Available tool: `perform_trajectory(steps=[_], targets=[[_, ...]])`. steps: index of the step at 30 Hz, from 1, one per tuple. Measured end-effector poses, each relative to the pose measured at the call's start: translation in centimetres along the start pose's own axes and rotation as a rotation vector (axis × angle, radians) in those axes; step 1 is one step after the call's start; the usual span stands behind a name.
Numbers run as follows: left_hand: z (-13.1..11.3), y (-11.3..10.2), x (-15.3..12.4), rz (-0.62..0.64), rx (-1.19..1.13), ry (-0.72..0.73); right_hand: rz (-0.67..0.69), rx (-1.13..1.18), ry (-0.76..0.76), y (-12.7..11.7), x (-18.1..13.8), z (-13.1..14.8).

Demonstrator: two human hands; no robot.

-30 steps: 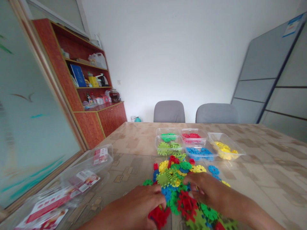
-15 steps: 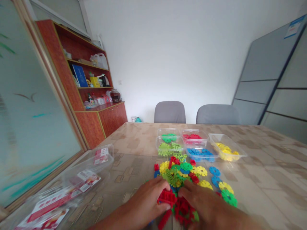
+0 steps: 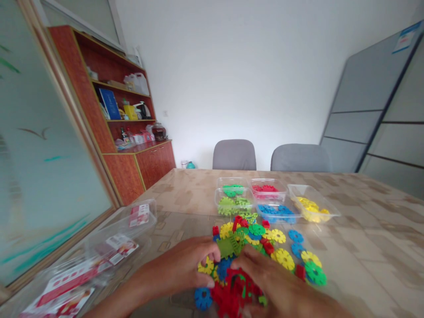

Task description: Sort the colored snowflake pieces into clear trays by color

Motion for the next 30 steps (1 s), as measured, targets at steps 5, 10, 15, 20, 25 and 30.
perform_trajectory(steps=[5, 10, 15, 20, 25, 30], targets=[[0.3, -0.3, 0.1, -0.012, 0.048, 0.015, -0.078, -0.208, -0.063, 3.2, 2.1, 1.9], [0.4, 0.3, 0.3, 0.009, 0.094, -0.013, -0.102, -0.307, 0.014, 4.2, 2.9, 1.9], [0.1, -0.1, 0.3, -0.014, 0.082, 0.002, -0.061, -0.256, -0.063, 3.4, 2.8, 2.6], [0.2, -0.1, 0.4, -0.027, 0.079, 0.033, -0.01, 0.051, -0.06, 0.1, 1.6, 1.8], [0.3, -0.1, 0.4, -0.039, 0.077, 0.037, -0.067, 0.375, 0.064, -4.1, 1.6, -3.0], [0.1, 0.0, 0.6, -0.017, 0.069, 0.006, -0.229, 0.401, 0.311, -7.7, 4.0, -12.2]])
Point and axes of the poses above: each hand's wrist, its own x-axis towards the middle knuckle, its own y-axis out of the palm, z = x × y, the point moved 6 cm from there along x, towards the middle knuckle, and after that the axes turned 8 degrees about -x, right-handed, at the moved point
